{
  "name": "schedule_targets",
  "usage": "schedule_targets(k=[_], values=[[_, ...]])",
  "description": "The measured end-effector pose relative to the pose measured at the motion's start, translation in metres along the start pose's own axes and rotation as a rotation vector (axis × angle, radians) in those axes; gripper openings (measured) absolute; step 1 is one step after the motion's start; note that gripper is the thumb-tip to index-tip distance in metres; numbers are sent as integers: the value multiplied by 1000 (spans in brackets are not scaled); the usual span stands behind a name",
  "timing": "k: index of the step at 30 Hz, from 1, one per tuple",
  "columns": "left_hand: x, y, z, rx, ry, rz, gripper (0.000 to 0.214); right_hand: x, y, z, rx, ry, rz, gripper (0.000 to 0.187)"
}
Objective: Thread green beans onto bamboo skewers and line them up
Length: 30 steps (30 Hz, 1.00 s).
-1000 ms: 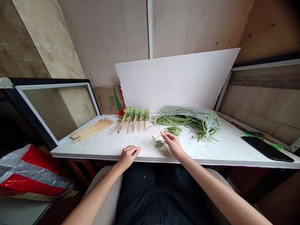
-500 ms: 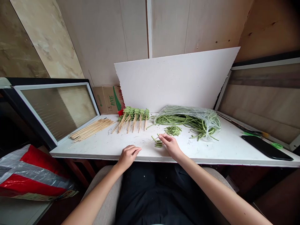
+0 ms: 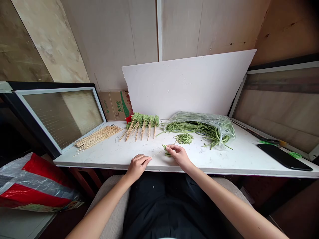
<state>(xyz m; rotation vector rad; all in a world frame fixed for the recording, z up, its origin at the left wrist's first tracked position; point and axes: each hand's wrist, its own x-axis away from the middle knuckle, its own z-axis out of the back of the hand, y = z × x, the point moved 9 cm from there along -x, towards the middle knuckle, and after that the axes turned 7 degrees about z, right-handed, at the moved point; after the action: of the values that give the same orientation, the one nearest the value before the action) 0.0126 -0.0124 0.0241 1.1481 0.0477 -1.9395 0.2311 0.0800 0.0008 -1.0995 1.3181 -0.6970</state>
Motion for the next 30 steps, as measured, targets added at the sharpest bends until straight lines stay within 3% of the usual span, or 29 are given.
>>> schedule_targets(k=[7, 14, 22, 24, 27, 30], values=[[1, 2, 2, -50, 46, -40, 16, 1, 1, 1, -16, 23, -19, 42], [1, -4, 2, -39, 36, -2, 18, 0, 3, 2, -20, 17, -10, 47], [3, -14, 1, -15, 31, 46, 20, -4, -3, 3, 32, -13, 39, 40], [3, -18, 3, -6, 41, 65, 19, -7, -10, 12, 129, 6, 103, 36], [3, -24, 6, 11, 58, 100, 18, -13, -22, 29, 475, 23, 212, 35], [4, -32, 8, 25, 72, 146, 18, -13, -31, 27, 827, -90, 361, 37]])
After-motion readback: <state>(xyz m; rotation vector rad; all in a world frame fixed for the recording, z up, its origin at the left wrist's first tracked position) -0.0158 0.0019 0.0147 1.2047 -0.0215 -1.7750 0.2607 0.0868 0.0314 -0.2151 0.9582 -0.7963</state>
